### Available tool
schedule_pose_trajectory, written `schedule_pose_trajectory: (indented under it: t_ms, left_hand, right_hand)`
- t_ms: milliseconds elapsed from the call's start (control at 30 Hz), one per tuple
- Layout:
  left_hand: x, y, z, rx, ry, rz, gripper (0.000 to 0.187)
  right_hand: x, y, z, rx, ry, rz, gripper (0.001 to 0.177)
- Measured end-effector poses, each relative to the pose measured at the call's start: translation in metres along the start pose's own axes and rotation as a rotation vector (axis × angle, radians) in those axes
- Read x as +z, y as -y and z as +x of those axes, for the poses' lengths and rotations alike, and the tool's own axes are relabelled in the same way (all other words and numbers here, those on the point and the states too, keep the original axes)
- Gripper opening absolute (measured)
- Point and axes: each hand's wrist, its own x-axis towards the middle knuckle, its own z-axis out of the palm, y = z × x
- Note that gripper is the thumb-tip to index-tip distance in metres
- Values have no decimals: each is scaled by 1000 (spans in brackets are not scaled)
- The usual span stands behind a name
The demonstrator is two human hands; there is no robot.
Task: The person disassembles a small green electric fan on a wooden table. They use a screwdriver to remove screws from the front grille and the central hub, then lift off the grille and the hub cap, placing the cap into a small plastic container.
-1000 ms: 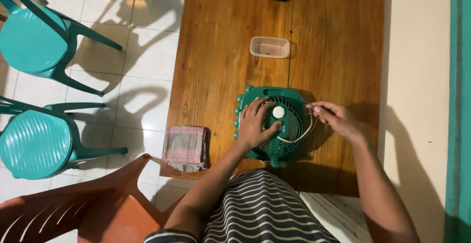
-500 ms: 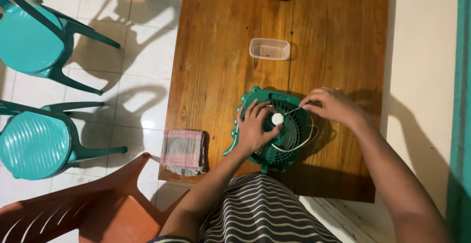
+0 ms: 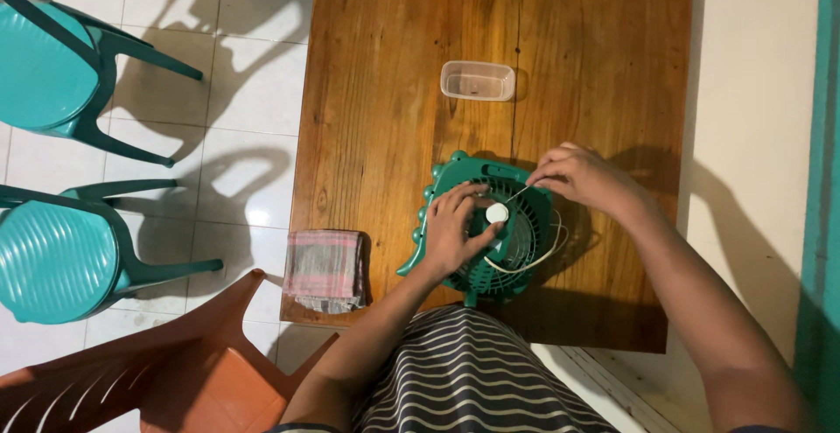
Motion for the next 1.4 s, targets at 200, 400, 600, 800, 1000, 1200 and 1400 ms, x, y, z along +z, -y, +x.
schedule_pose_trajectory:
  t_ms: [200, 400, 600, 800, 1000, 1200, 1400]
  left_hand:
    - [-1, 1, -4, -12, -7, -82, 37]
    - [-8, 2, -5, -26, -39, -213, 45]
    - [-8, 0, -7, -71, -8, -295, 42]
    - [-5, 1, -17, -55, -52, -278, 33]
    - [-2, 5, -21, -64, -43, -227, 38]
    - [0, 9, -24, -82, -10, -152, 41]
    - [4, 8, -26, -85, 4, -140, 42]
  right_hand:
    - [-2, -1, 5, 24, 65, 66, 21]
    - [0, -2, 16, 37, 144, 109, 20]
    - [2, -3, 23, 91, 221, 42, 22]
    - [20, -21, 19, 139, 294, 256, 27]
    - [50, -29, 15, 274, 357, 546, 33]
    - [50, -25, 3, 225, 247, 360, 29]
    - [42, -19, -11, 112, 139, 370, 24]
